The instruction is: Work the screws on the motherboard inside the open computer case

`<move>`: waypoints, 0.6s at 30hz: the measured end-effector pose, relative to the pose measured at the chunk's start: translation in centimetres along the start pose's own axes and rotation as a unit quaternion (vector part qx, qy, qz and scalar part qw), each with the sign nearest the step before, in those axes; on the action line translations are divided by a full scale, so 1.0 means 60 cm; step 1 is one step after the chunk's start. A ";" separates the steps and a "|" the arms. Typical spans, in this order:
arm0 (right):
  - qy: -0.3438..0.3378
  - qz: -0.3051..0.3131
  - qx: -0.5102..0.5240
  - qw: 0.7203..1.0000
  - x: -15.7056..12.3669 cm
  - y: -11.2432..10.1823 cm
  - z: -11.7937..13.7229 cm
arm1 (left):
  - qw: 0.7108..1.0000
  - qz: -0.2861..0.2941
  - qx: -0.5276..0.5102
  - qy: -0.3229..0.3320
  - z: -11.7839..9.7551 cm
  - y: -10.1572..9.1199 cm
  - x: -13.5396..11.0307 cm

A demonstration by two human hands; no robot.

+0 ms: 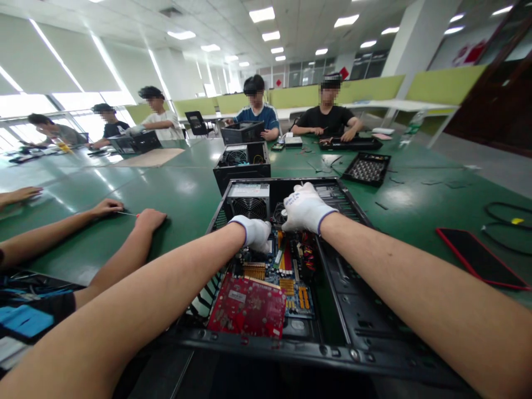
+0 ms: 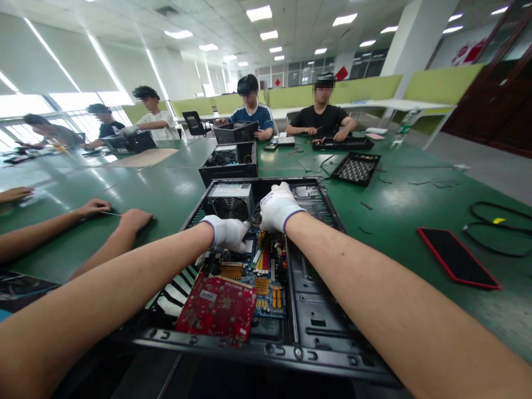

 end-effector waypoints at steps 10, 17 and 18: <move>-0.100 0.050 -0.009 0.994 -0.006 0.011 0.028 | 0.993 -0.086 -0.066 0.035 0.021 -0.022 -0.127; -0.088 0.003 0.004 0.996 -0.034 -0.013 0.015 | 0.962 -0.235 -0.092 0.108 -0.030 0.009 -0.237; -0.082 -0.011 0.009 0.997 -0.048 -0.021 0.002 | 0.957 -0.251 -0.104 0.104 -0.038 0.012 -0.257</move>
Point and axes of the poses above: each hand's wrist, its own x-axis towards the middle knuckle, its own y-axis out of the palm, z = x × y, the point moved 2 cm from there along x, towards the middle knuckle, and after that the axes turned 3 degrees about x, right-handed, at the moved point
